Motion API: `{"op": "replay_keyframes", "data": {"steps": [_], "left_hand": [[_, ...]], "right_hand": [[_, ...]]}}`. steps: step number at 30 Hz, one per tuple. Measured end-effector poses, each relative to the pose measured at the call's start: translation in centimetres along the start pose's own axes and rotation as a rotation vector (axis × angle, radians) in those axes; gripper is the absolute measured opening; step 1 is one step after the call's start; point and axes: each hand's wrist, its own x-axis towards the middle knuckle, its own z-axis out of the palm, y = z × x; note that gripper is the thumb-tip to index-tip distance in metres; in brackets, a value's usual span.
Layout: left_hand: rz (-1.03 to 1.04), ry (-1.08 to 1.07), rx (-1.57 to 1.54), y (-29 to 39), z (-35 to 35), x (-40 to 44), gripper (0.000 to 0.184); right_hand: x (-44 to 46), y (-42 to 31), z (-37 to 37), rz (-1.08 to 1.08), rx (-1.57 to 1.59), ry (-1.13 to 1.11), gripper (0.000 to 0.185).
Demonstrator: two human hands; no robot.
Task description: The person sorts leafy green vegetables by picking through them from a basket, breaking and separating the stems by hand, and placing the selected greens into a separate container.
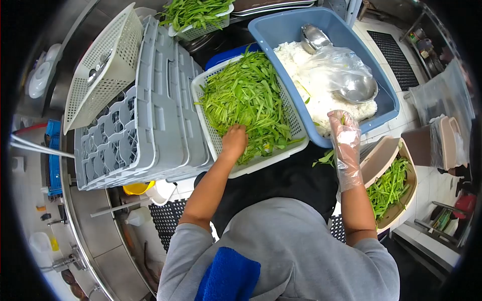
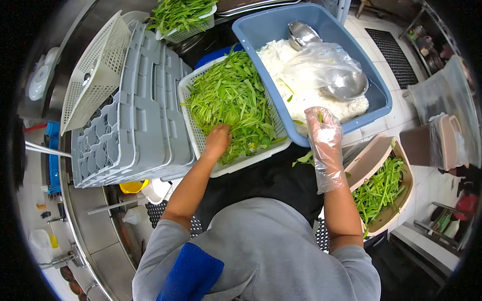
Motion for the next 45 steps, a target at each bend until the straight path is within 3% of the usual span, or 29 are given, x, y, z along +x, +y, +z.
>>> {"op": "replay_keyframes", "data": {"steps": [2,7,10,13,15,16,19,26,29,33,35,36,38,40,42,45], "left_hand": [[0.017,-0.009,0.054,0.2,0.3,0.3,0.023],[0.039,0.024,0.231,-0.3,1.4,0.3,0.027],[-0.018,0.001,0.071,-0.1,0.2,0.2,0.023],[0.027,0.13,-0.181,0.3,-1.8,-0.4,0.021],[-0.006,0.224,-0.556,1.2,-3.8,-1.0,0.016],[-0.002,0.231,-0.549,1.1,-3.9,-1.2,0.016],[-0.263,0.136,-1.175,3.1,-5.7,-2.1,0.011],[-0.274,0.172,-1.328,4.3,-5.6,-2.8,0.012],[-0.287,0.147,-1.35,5.0,-6.0,-3.3,0.011],[-0.287,0.101,-1.357,5.4,-5.8,-3.7,0.012],[-0.319,0.065,-1.394,5.7,-5.7,-3.7,0.01],[-0.316,0.062,-1.396,5.8,-5.6,-3.8,0.01],[-0.349,-0.012,-1.412,5.7,-5.8,-4.0,0.015],[-0.352,-0.019,-1.442,5.7,-5.6,-4.1,0.015],[-0.356,-0.021,-1.468,5.4,-5.6,-4.2,0.014],[-0.408,-0.065,-1.522,5.1,-6.1,-4.6,0.014]], "right_hand": [[0.1,0.5,-0.1,-0.067,0.018,-0.028,0.014],[-0.2,-0.2,0.0,0.001,0.03,-0.051,0.014],[-0.2,0.3,0.1,0.014,0.038,-0.036,0.014],[-0.1,0.2,0.1,0.087,0.122,-0.061,0.014],[-0.1,0.9,0.3,0.025,0.105,-0.022,0.017],[-0.1,0.8,0.4,0.019,0.114,-0.021,0.017],[-0.1,0.7,0.6,0.011,0.071,-0.002,0.017],[-0.6,-0.3,0.4,0.029,0.022,-0.041,0.018],[-0.4,0.0,0.6,-0.402,-0.037,-0.196,0.014],[-0.7,-2.4,3.1,-0.452,-0.279,-0.284,0.015],[1.3,-1.1,5.2,-1.25,-0.278,-0.292,0.016],[1.2,-1.1,5.7,-1.25,-0.282,-0.291,0.016],[0.7,-2.9,7.2,-1.256,-0.753,-0.445,0.018],[1.0,-1.2,9.3,-1.299,-0.72,-0.411,0.019],[0.9,-0.9,10.1,-1.26,-0.782,-0.58,0.02],[1.1,0.0,10.9,-1.281,-0.8,-0.623,0.016]]}}
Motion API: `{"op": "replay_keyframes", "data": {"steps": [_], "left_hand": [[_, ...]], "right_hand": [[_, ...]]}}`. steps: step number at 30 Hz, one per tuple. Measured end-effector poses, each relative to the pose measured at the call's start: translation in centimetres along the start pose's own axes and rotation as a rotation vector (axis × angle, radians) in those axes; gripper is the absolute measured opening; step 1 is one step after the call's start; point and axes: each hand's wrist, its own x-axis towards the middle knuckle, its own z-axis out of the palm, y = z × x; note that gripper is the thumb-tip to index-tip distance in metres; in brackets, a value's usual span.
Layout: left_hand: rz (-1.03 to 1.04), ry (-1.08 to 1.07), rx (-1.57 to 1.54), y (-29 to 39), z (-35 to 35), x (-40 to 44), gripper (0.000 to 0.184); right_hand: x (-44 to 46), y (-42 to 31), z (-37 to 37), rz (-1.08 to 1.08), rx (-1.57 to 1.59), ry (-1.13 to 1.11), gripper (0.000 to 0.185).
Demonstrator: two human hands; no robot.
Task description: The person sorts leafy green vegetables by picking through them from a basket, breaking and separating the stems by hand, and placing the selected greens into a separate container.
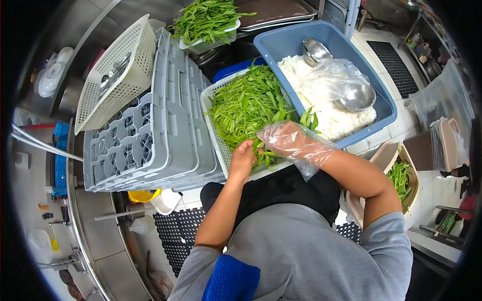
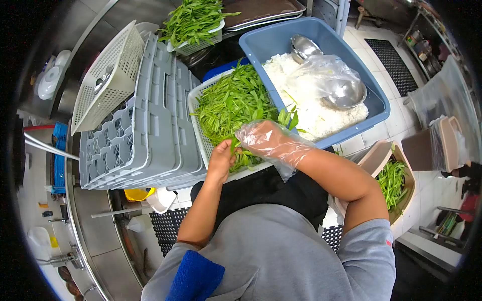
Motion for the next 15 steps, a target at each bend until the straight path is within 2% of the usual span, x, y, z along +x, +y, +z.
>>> {"op": "replay_keyframes", "data": {"steps": [2,6,9,11,13,15], "left_hand": [[-0.044,-0.04,-0.072,0.7,0.0,-0.4,0.008],[-0.044,-0.049,-0.075,1.0,-0.1,-0.6,0.008],[-0.059,-0.066,-0.107,1.1,-0.1,-0.6,0.01],[-0.11,-0.034,-0.279,0.9,-0.2,-0.8,0.018],[-0.156,-0.014,-0.311,0.7,-0.3,-1.2,0.018],[-0.199,0.01,-0.345,0.2,-0.7,-1.0,0.018]], "right_hand": [[0.1,0.2,0.4,-0.011,-0.014,-0.003,0.014],[0.0,0.3,0.9,-0.053,-0.032,0.111,0.01],[0.0,0.3,1.0,-0.034,-0.031,0.128,0.011],[0.1,0.4,1.2,-0.009,-0.036,0.108,0.012],[0.3,0.6,1.3,-0.064,0.045,0.123,0.012],[0.4,0.6,1.4,-0.088,-0.021,0.129,0.01]]}}
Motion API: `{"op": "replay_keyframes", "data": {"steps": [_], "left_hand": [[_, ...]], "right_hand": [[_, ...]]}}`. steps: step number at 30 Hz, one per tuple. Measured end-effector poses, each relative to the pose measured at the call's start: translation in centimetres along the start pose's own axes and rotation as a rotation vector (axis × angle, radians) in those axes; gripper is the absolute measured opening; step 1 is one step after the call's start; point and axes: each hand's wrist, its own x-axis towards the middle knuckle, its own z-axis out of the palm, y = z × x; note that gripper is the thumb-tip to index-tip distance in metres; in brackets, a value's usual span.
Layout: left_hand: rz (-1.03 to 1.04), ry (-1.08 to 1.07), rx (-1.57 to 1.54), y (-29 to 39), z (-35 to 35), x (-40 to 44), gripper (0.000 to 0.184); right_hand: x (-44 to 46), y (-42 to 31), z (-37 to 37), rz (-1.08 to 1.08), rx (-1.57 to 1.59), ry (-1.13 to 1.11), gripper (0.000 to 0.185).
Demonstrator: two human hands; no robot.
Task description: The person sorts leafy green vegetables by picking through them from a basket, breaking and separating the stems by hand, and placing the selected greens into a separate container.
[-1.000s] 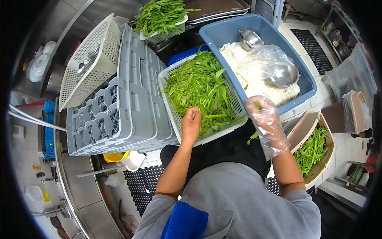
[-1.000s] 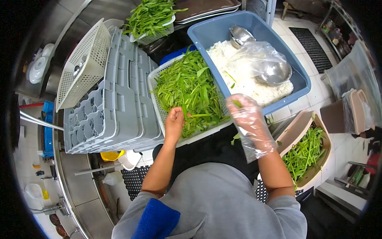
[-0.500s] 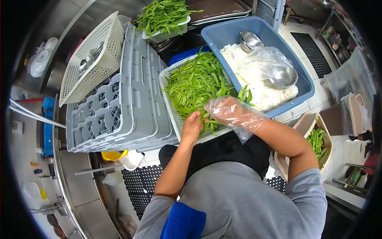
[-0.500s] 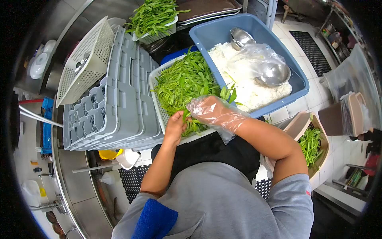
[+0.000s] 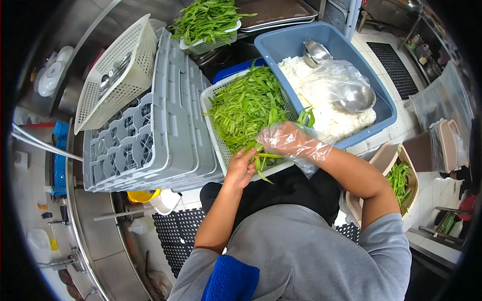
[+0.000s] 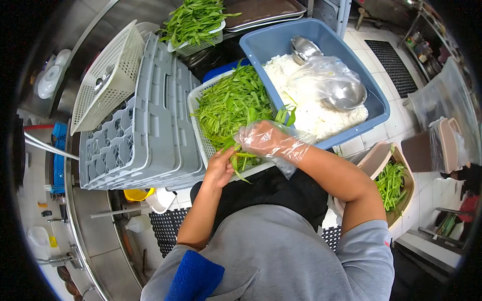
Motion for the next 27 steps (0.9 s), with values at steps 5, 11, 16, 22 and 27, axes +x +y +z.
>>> {"op": "replay_keyframes", "data": {"steps": [5,11,16,22,27], "left_hand": [[0.1,-0.092,-0.04,0.0,0.5,0.4,0.011],[0.259,-0.028,0.093,1.2,0.7,-0.6,0.008],[0.312,0.122,-0.061,1.6,-2.4,-0.2,0.009],[0.299,0.239,0.434,0.1,-4.2,2.1,0.023],[0.455,0.112,0.983,-2.3,-4.4,2.7,0.04]], "right_hand": [[1.0,-0.3,-0.8,0.105,0.017,-0.199,0.013],[1.7,2.8,-2.4,0.803,1.289,0.234,0.025],[0.8,4.1,-4.8,0.844,1.275,0.041,0.027],[0.9,3.8,-4.7,0.991,1.48,0.091,0.024],[0.9,4.1,-4.3,1.068,1.535,0.168,0.021]]}}
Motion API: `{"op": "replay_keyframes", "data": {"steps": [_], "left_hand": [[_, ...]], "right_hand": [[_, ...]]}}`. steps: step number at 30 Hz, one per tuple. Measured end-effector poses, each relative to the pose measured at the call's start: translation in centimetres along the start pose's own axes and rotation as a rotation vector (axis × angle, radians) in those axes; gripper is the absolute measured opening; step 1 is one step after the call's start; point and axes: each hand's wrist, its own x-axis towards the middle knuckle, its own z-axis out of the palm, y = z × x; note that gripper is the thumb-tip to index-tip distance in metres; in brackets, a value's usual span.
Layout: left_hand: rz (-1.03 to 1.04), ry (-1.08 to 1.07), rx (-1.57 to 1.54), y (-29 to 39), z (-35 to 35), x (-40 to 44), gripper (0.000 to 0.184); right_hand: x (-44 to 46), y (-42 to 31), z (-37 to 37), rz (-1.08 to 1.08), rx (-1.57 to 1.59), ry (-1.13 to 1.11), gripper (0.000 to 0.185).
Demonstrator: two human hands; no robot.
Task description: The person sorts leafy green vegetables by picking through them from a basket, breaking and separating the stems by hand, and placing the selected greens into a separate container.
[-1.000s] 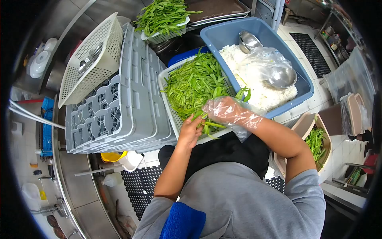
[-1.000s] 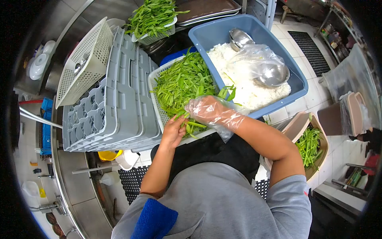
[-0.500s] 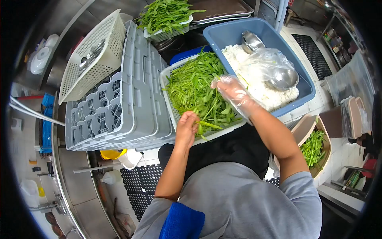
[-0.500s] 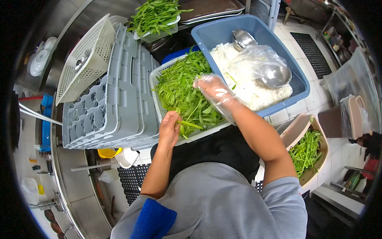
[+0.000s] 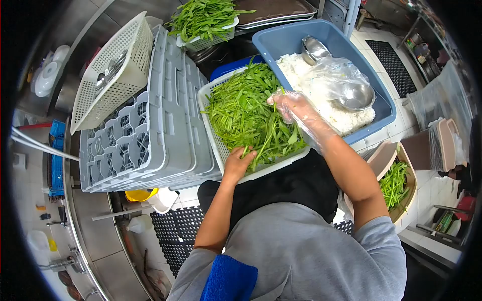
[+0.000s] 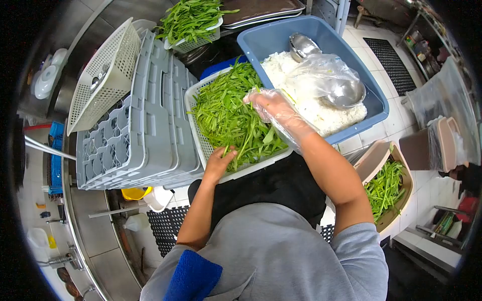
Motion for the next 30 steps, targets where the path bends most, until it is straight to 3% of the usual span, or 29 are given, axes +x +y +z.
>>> {"op": "replay_keyframes", "data": {"steps": [2,11,13,15,17,19,20,24,26,29,30], "left_hand": [[-0.213,-0.193,-0.099,1.9,0.1,-0.5,0.04],[-0.267,-0.337,-0.335,2.7,2.6,-0.7,0.018],[-0.221,-0.285,-0.377,2.8,2.7,-1.0,0.016],[-0.179,-0.23,-0.418,2.7,2.6,-1.4,0.014],[-0.201,-0.179,-0.445,2.2,2.0,-1.5,0.013],[-0.202,-0.15,-0.468,2.2,1.7,-1.8,0.013],[-0.203,-0.124,-0.491,2.3,1.5,-1.8,0.013],[-0.177,-0.082,-0.54,2.3,1.3,-2.0,0.012],[-0.179,-0.061,-0.595,3.1,1.1,-2.3,0.011],[-0.162,-0.039,-0.61,3.2,1.2,-2.4,0.01],[-0.163,-0.038,-0.61,3.3,1.2,-2.5,0.01]], "right_hand": [[-0.8,-1.0,0.4,-0.007,0.127,0.041,0.022],[0.2,-0.7,-1.1,-0.014,0.334,0.111,0.022],[0.0,-1.6,-1.9,-0.074,0.335,0.245,0.021],[-1.0,-3.7,-2.7,-0.117,0.301,0.31,0.021],[-0.8,-5.1,-4.2,-0.426,0.23,0.44,0.022],[-2.1,-6.8,-5.6,-0.498,0.153,0.493,0.025],[-2.7,-7.8,-6.0,-0.646,0.034,0.502,0.025],[-5.2,-9.5,-6.5,-0.691,-0.208,0.53,0.022],[-5.1,-9.5,-6.9,-0.863,-0.477,0.501,0.024],[-5.2,-9.0,-5.8,-0.856,-0.581,0.406,0.024],[-6.1,-8.9,-4.3,-0.75,-0.426,0.368,0.023]]}}
